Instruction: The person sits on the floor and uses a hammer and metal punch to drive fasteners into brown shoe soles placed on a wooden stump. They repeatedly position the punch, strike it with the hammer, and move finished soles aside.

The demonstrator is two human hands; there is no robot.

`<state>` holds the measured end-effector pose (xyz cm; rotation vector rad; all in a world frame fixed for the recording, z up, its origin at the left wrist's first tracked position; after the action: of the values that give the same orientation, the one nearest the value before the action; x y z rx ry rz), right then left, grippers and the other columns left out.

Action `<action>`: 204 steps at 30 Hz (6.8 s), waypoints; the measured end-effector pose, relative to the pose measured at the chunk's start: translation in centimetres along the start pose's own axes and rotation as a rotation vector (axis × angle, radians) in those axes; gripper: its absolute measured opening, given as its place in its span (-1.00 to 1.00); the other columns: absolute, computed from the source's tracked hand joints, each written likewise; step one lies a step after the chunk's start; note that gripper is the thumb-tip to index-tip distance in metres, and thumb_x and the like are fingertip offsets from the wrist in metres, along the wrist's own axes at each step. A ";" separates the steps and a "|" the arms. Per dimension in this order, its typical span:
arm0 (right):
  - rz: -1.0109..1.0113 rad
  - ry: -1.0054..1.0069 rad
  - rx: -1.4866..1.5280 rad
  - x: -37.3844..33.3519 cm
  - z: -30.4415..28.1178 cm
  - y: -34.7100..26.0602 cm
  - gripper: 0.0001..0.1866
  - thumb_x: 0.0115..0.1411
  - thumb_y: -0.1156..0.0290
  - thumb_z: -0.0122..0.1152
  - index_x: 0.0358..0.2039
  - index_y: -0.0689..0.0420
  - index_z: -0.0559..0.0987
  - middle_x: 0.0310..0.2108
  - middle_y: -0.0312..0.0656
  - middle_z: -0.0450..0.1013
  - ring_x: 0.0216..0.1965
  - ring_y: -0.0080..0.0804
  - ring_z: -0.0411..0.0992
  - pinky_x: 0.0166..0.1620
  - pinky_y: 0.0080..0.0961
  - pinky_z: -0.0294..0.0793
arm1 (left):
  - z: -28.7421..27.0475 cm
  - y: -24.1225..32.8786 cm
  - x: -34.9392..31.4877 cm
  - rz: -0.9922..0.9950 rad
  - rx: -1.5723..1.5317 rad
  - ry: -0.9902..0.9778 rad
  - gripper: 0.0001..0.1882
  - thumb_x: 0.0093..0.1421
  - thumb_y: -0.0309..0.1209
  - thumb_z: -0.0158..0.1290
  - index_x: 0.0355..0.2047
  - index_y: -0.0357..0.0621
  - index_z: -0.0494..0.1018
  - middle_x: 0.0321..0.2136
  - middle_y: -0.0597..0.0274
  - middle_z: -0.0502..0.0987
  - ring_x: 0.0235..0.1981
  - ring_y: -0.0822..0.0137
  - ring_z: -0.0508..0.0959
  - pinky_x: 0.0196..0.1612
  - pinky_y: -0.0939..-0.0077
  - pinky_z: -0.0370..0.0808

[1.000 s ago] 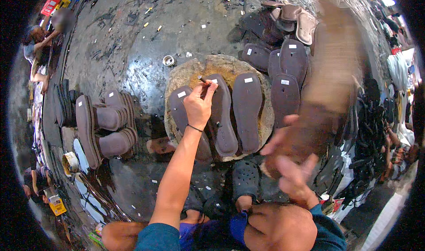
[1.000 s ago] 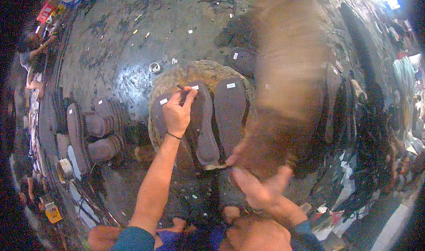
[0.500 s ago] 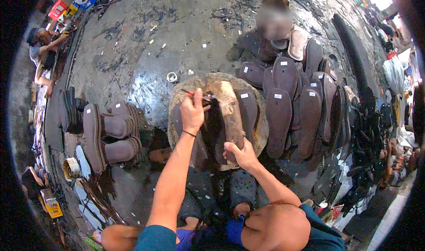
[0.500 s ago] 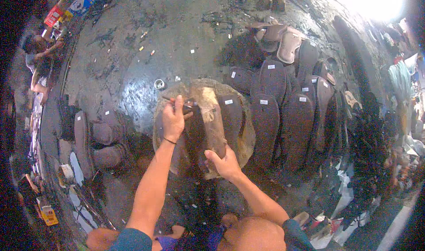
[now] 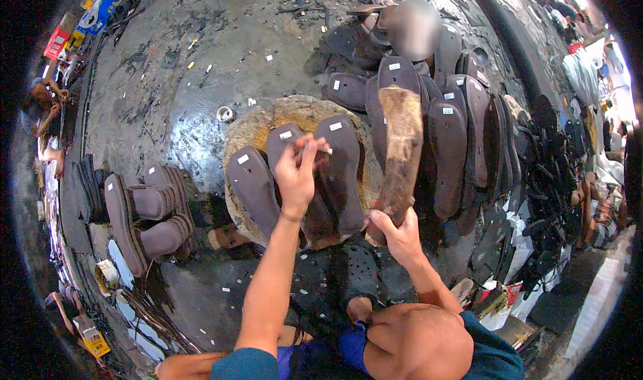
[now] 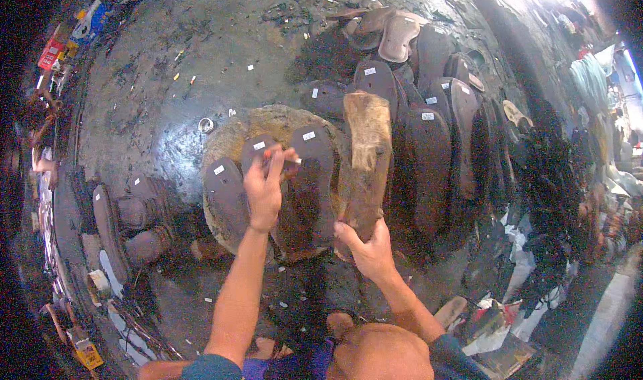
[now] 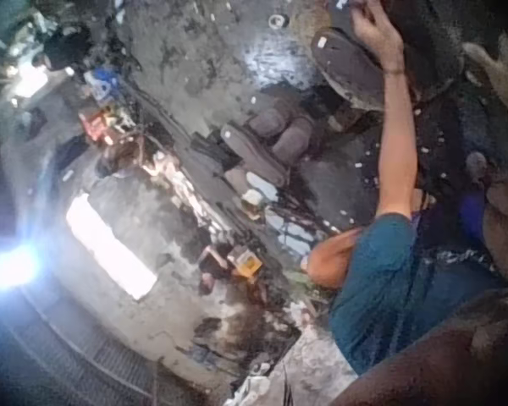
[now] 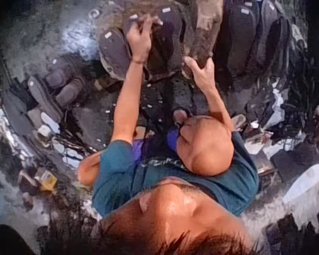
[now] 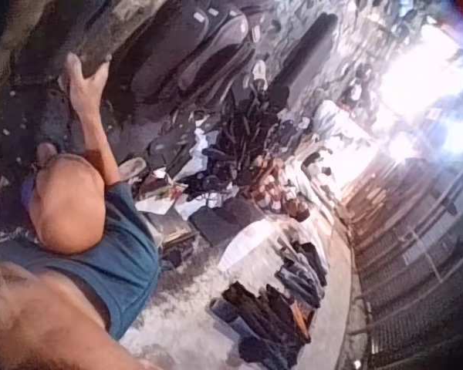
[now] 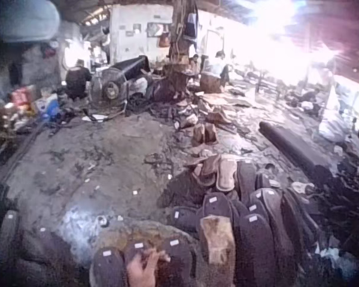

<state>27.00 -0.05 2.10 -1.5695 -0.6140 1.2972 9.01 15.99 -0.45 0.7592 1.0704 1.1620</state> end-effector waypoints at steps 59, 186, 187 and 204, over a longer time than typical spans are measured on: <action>0.068 0.024 -0.083 -10.1 -4.7 -5.2 -0.40 0.06 0.53 0.29 0.15 0.23 0.36 -0.22 -0.17 0.54 -0.27 -0.37 0.54 -0.18 -0.41 0.53 | 0.8 -3.3 -7.8 0.190 0.549 0.030 -0.79 0.27 -0.33 0.19 -0.26 -0.25 0.54 -0.42 0.15 0.67 -0.37 0.40 0.67 -0.31 0.48 0.59; 0.179 -0.232 -0.191 -6.5 3.4 3.6 -0.57 0.12 0.36 0.42 -0.06 0.19 0.47 -0.27 -0.26 0.53 -0.29 -0.50 0.48 -0.22 -0.50 0.52 | -10.4 0.0 -8.5 0.087 0.404 0.237 -0.79 0.30 -0.32 0.17 -0.22 -0.23 0.54 -0.40 0.24 0.66 -0.34 0.53 0.61 -0.29 0.57 0.54; 0.200 -0.239 -0.180 -6.6 3.7 2.5 -0.56 0.11 0.36 0.42 -0.05 0.19 0.46 -0.27 -0.27 0.53 -0.28 -0.50 0.48 -0.22 -0.50 0.52 | -10.2 0.1 -8.4 0.122 0.446 0.240 -0.79 0.30 -0.31 0.17 -0.22 -0.22 0.55 -0.40 0.22 0.67 -0.34 0.49 0.63 -0.29 0.54 0.54; 0.342 -0.686 -0.218 -6.5 4.5 5.2 -0.52 0.19 0.22 0.30 0.02 0.23 0.46 -0.27 -0.21 0.52 -0.37 -0.49 0.51 -0.30 -0.44 0.55 | -8.0 1.4 -9.4 0.436 1.045 0.138 -0.82 0.24 -0.46 0.10 -0.16 -0.20 0.55 -0.31 0.00 0.64 -0.27 0.03 0.65 -0.24 0.23 0.59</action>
<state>19.81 -6.00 0.49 -1.4217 -0.9583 2.1196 0.65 6.93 0.61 1.8085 1.6984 0.9599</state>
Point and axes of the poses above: each hand's wrist, its own x-axis towards the middle knuckle, its own z-axis out of the palm, y = z × x, the point moved 9 cm from there along x, towards the middle knuckle
